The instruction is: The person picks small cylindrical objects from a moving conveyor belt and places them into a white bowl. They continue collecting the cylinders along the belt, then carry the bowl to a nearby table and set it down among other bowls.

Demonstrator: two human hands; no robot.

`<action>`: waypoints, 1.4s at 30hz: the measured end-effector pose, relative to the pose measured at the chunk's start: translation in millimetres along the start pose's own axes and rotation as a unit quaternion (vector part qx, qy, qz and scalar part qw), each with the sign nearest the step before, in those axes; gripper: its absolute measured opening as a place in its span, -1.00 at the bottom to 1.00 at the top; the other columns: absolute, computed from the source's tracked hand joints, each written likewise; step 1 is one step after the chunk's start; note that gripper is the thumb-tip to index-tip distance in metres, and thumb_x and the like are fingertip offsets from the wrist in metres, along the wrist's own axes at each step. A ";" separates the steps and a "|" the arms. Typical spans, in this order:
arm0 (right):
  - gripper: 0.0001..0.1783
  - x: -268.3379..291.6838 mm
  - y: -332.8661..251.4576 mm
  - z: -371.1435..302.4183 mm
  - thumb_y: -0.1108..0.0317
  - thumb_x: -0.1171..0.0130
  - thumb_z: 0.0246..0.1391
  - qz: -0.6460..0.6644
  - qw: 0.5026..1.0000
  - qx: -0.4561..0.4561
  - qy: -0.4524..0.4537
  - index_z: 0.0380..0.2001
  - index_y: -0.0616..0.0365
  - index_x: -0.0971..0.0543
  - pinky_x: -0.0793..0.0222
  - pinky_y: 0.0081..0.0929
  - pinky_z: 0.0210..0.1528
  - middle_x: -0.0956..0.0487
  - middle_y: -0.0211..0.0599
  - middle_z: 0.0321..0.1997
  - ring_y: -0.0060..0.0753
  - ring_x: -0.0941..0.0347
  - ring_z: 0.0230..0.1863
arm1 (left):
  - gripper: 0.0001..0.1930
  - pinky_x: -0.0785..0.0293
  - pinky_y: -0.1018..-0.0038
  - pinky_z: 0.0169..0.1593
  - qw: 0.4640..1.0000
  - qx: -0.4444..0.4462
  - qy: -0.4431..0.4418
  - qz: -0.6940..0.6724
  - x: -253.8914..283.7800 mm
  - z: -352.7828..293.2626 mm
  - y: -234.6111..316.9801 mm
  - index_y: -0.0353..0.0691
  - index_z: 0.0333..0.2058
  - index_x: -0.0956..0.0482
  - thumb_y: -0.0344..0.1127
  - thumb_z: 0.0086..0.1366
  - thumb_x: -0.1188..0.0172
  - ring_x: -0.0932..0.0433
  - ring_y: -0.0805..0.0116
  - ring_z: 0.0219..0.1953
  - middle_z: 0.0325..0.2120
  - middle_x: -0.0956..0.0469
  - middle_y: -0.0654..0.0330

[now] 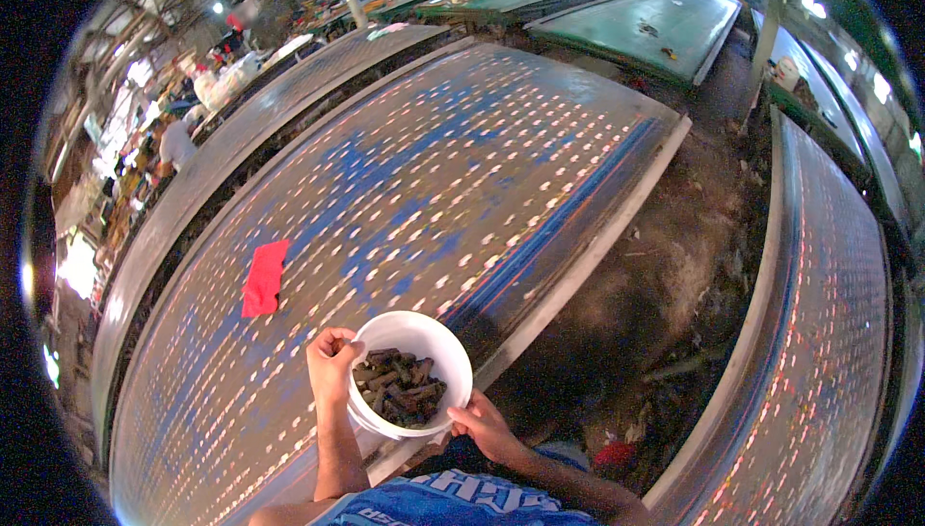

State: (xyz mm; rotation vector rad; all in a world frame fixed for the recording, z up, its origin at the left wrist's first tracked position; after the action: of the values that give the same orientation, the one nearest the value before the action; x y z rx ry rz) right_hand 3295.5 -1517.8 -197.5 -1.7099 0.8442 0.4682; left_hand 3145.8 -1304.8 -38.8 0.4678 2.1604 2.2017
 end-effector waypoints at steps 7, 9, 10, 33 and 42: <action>-0.44 125.8 -146.0 46.8 0.27 -0.39 0.28 -0.068 0.994 -0.010 -0.090 0.23 0.15 -0.39 -0.48 -0.47 -0.26 -0.56 -0.41 -0.14 -0.59 -0.45 -0.25 | -0.82 -0.36 0.59 -0.31 0.999 -0.004 0.007 -0.038 -192.5 55.5 46.9 -0.38 -0.28 -0.70 -0.52 0.09 -0.36 -0.50 0.58 -0.47 -0.50 -0.63 0.31; -0.38 152.8 -200.9 50.1 0.27 -0.40 0.27 -0.082 0.994 0.003 -0.066 0.28 0.13 -0.37 -0.49 -0.48 -0.25 -0.59 -0.39 -0.09 -0.58 -0.46 -0.22 | -0.81 -0.39 0.57 -0.30 1.000 -0.004 0.016 -0.002 -234.1 73.5 43.1 -0.35 -0.24 -0.69 -0.46 0.14 -0.37 -0.52 0.56 -0.44 -0.44 -0.65 0.28; -0.35 168.7 -224.4 53.6 0.28 -0.41 0.27 -0.090 0.995 0.006 -0.051 0.31 0.12 -0.35 -0.49 -0.48 -0.24 -0.60 -0.38 -0.07 -0.57 -0.47 -0.20 | -0.79 -0.34 0.59 -0.30 1.000 0.003 0.027 0.007 -254.5 84.6 42.0 -0.35 -0.24 -0.69 -0.42 0.15 -0.40 -0.48 0.61 -0.43 -0.45 -0.65 0.31; -0.42 561.8 -678.7 252.3 0.16 -0.41 0.27 -0.044 0.999 -0.018 -0.006 0.25 0.15 -0.47 -0.40 -0.59 -0.41 -0.61 -0.45 -0.14 -0.67 -0.47 -0.34 | -0.76 -0.28 0.43 -0.40 0.982 -0.067 -0.014 0.178 -839.9 380.4 167.1 -0.47 -0.32 -0.69 -0.32 0.21 -0.29 -0.38 0.48 -0.50 -0.58 -0.52 0.25; -0.32 755.8 -871.6 319.4 0.06 -0.50 0.17 -0.100 0.992 0.071 0.016 0.23 0.14 -0.49 -0.45 -0.52 -0.37 -0.63 -0.37 -0.09 -0.56 -0.49 -0.32 | -0.64 -0.50 0.39 -0.19 0.982 -0.005 -0.118 0.148 -1109.8 468.8 201.8 -0.43 -0.16 -0.71 -0.18 0.33 -0.24 -0.54 0.37 -0.36 -0.38 -0.67 0.12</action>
State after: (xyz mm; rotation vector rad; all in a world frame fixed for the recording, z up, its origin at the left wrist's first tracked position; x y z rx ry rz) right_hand 4477.0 -1329.5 -234.2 -1.6542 0.7025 0.2394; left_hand 4350.4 -1103.9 -60.9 1.0524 2.0672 2.1522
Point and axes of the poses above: each hand's wrist, its own z-axis towards the middle knuckle, its own x-axis out of the back of the hand, y = z × x, the point moved 10 cm from there along z, towards the middle knuckle
